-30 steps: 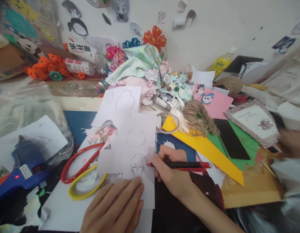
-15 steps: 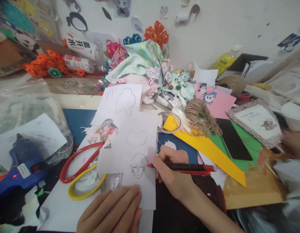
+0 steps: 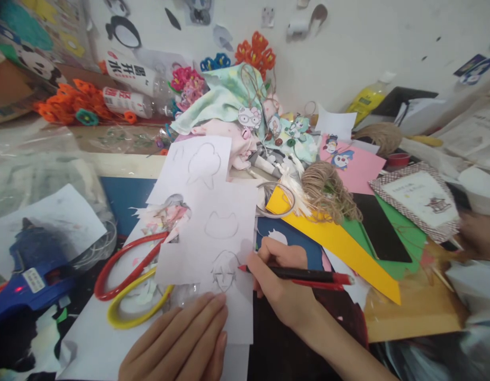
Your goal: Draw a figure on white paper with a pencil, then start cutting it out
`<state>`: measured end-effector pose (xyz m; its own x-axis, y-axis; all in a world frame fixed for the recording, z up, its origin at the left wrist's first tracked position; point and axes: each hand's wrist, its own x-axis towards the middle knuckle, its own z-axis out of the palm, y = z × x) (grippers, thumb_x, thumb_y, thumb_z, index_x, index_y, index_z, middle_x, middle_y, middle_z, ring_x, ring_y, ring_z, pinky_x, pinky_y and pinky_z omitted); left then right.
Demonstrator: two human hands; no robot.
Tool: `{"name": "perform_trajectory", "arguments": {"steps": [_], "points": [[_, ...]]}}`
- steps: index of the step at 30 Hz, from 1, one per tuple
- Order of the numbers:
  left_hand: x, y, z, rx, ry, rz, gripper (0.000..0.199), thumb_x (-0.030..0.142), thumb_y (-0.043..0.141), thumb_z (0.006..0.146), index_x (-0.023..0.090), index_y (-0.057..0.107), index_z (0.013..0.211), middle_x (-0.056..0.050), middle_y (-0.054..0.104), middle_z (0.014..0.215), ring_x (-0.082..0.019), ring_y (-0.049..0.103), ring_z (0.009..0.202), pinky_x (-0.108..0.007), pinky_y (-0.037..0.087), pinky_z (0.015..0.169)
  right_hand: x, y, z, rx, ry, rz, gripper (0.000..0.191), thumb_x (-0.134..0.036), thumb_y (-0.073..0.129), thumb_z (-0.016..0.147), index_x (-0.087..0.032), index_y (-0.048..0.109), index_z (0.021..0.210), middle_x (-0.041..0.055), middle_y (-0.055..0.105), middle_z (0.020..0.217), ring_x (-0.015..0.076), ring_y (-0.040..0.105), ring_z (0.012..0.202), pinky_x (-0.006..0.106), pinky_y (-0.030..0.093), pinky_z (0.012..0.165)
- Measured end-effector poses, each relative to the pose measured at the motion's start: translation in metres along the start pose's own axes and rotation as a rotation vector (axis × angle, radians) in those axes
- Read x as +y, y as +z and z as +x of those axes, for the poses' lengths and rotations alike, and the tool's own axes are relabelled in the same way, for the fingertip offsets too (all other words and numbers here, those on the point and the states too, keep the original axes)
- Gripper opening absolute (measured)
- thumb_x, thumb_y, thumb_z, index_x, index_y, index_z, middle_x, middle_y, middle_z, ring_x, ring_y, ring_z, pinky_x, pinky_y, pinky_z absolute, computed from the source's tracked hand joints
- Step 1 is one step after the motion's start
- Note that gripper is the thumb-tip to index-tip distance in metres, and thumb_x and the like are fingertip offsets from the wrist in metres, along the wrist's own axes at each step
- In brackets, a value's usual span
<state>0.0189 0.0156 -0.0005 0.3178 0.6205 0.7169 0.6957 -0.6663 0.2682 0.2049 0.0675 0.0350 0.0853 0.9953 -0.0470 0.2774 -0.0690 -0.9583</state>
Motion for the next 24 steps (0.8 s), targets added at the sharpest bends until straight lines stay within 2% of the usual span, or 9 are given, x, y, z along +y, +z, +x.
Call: {"name": "perform_trajectory", "arguments": {"steps": [2, 5, 12, 24], "points": [[-0.003, -0.006, 0.005, -0.054, 0.053, 0.012, 0.019, 0.013, 0.066, 0.087, 0.015, 0.076, 0.104, -0.003, 0.080, 0.100, -0.016, 0.077, 0.088, -0.021, 0.060, 0.082, -0.001, 0.000, 0.001, 0.005, -0.001, -0.009, 0.043, -0.034, 0.067, 0.089, -0.021, 0.050, 0.052, -0.0030, 0.056, 0.041, 0.0075, 0.047, 0.032, 0.019, 0.030, 0.032], [-0.006, -0.011, 0.011, -0.068, 0.094, 0.030, 0.017, 0.011, 0.064, 0.089, 0.013, 0.076, 0.101, -0.002, 0.080, 0.100, -0.013, 0.077, 0.087, -0.018, 0.059, 0.083, -0.004, 0.000, 0.001, -0.015, 0.008, -0.021, 0.043, -0.032, 0.067, 0.088, -0.021, 0.049, 0.050, -0.0030, 0.054, 0.039, 0.0071, 0.045, 0.032, 0.019, 0.029, 0.032], [-0.005, -0.010, 0.015, -0.061, 0.091, 0.044, 0.017, 0.011, 0.061, 0.090, 0.014, 0.077, 0.097, 0.001, 0.080, 0.100, -0.013, 0.077, 0.085, -0.017, 0.060, 0.077, -0.003, 0.000, -0.002, 0.002, 0.054, -0.003, 0.043, -0.036, 0.067, 0.089, -0.021, 0.049, 0.053, -0.0029, 0.056, 0.042, 0.0072, 0.046, 0.034, 0.019, 0.030, 0.034], [-0.006, -0.011, 0.015, -0.070, 0.088, 0.033, 0.017, 0.011, 0.061, 0.091, 0.014, 0.077, 0.098, 0.000, 0.080, 0.100, -0.013, 0.077, 0.085, -0.017, 0.060, 0.077, 0.002, 0.000, 0.001, -0.014, -0.001, -0.010, 0.042, -0.029, 0.066, 0.087, -0.021, 0.046, 0.051, -0.0036, 0.054, 0.039, 0.0069, 0.044, 0.030, 0.019, 0.028, 0.032]]}}
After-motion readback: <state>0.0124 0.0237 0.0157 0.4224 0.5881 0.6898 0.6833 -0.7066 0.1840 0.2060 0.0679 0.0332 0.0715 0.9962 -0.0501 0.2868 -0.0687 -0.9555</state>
